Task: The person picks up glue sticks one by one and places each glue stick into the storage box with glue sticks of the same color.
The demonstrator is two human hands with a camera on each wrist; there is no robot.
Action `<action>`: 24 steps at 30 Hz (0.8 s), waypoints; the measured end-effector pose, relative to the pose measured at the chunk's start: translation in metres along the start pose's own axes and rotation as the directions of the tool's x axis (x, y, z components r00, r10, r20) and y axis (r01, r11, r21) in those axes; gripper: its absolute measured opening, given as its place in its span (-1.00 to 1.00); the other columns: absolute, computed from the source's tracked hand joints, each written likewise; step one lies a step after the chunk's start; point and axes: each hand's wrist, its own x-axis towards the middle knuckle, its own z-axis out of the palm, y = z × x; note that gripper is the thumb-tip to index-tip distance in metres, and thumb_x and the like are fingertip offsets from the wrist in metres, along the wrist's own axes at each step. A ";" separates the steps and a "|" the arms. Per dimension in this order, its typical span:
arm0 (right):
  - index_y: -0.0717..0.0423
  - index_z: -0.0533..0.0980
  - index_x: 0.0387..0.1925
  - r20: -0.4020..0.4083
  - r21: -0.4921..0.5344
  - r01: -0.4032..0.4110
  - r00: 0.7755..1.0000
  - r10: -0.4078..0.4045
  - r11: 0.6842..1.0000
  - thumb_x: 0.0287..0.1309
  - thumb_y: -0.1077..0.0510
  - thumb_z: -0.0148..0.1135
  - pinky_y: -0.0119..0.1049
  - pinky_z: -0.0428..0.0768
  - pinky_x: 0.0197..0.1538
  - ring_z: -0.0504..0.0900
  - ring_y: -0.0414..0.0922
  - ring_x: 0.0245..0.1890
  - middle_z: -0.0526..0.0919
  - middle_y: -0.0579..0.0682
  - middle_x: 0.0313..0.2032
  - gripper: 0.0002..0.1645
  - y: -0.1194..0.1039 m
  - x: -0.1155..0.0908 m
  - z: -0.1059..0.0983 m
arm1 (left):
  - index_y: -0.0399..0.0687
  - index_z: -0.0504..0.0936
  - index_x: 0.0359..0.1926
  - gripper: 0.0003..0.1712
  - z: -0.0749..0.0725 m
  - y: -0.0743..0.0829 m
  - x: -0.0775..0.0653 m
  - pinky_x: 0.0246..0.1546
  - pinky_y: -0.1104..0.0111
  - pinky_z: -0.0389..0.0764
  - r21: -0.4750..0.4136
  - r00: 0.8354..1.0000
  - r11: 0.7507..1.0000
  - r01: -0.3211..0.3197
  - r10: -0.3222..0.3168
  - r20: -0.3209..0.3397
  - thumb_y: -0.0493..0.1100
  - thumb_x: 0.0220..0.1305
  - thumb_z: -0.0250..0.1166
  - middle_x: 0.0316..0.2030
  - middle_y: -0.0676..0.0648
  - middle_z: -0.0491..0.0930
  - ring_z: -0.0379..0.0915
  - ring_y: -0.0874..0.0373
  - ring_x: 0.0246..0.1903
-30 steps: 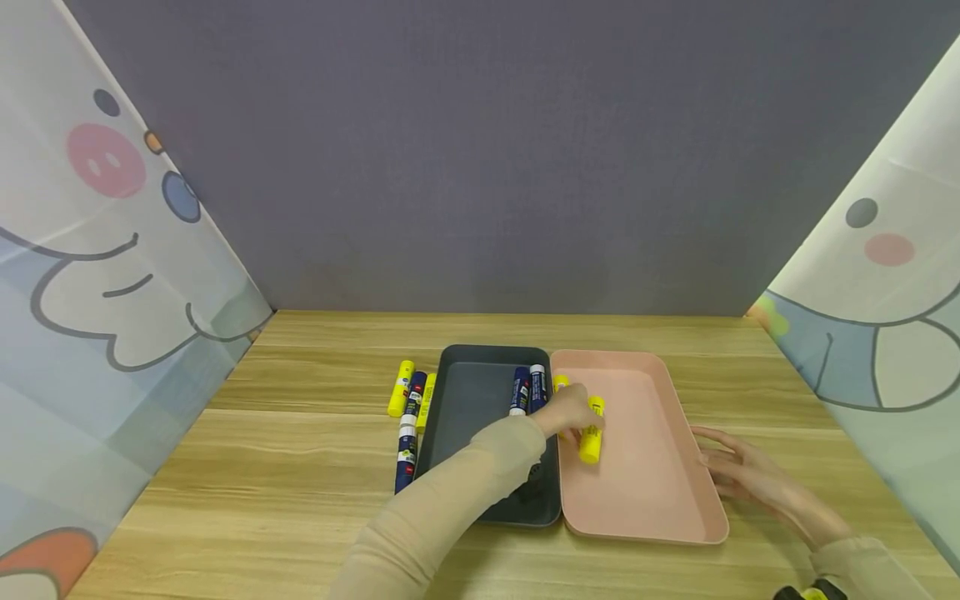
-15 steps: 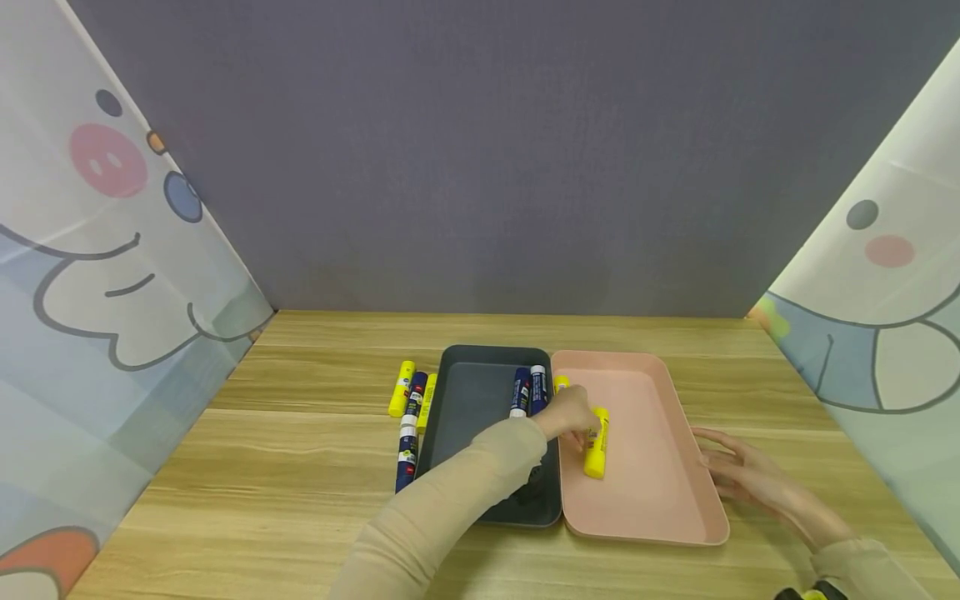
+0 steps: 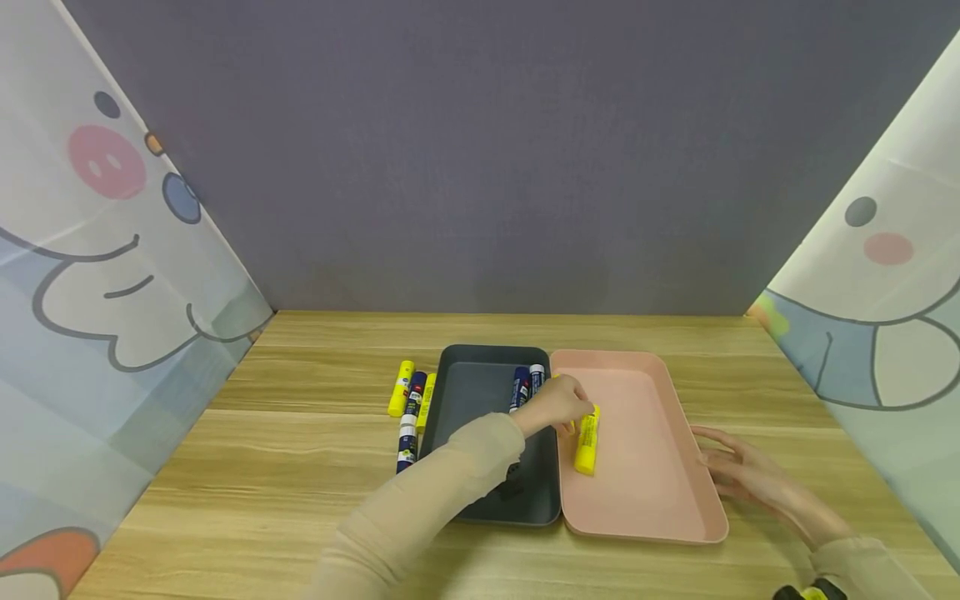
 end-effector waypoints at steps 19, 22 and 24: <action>-0.48 0.28 0.04 -0.021 -0.014 -0.039 0.999 0.039 0.999 0.29 0.26 -0.19 -0.31 0.51 -0.06 0.52 -0.23 -0.07 0.53 -0.24 -0.07 -0.49 -0.001 0.001 0.000 | -0.19 0.54 -0.16 -0.73 -0.036 -0.012 -0.025 -0.56 0.27 0.59 0.036 0.998 0.998 -0.058 0.059 -0.013 -0.13 0.15 0.18 -0.45 -0.18 0.58 0.47 0.09 -0.68; -0.47 0.28 0.04 -0.024 -0.007 -0.034 0.999 0.034 0.999 0.30 0.27 -0.19 -0.30 0.51 -0.06 0.52 -0.23 -0.08 0.52 -0.24 -0.06 -0.49 -0.002 0.001 0.000 | -0.19 0.56 -0.19 -0.77 -0.041 -0.014 -0.029 -0.54 0.21 0.59 0.043 0.997 0.997 -0.067 0.068 -0.023 -0.16 0.16 0.17 -0.44 -0.21 0.58 0.49 0.03 -0.67; -0.47 0.28 0.04 -0.021 -0.003 -0.027 0.999 0.027 1.000 0.30 0.28 -0.21 -0.30 0.51 -0.06 0.53 -0.22 -0.08 0.52 -0.24 -0.06 -0.48 -0.002 0.001 0.000 | -0.20 0.57 -0.19 -0.77 -0.046 -0.016 -0.032 -0.52 0.19 0.59 0.031 0.997 0.997 -0.072 0.073 -0.027 -0.17 0.17 0.16 -0.42 -0.23 0.57 0.51 -0.04 -0.62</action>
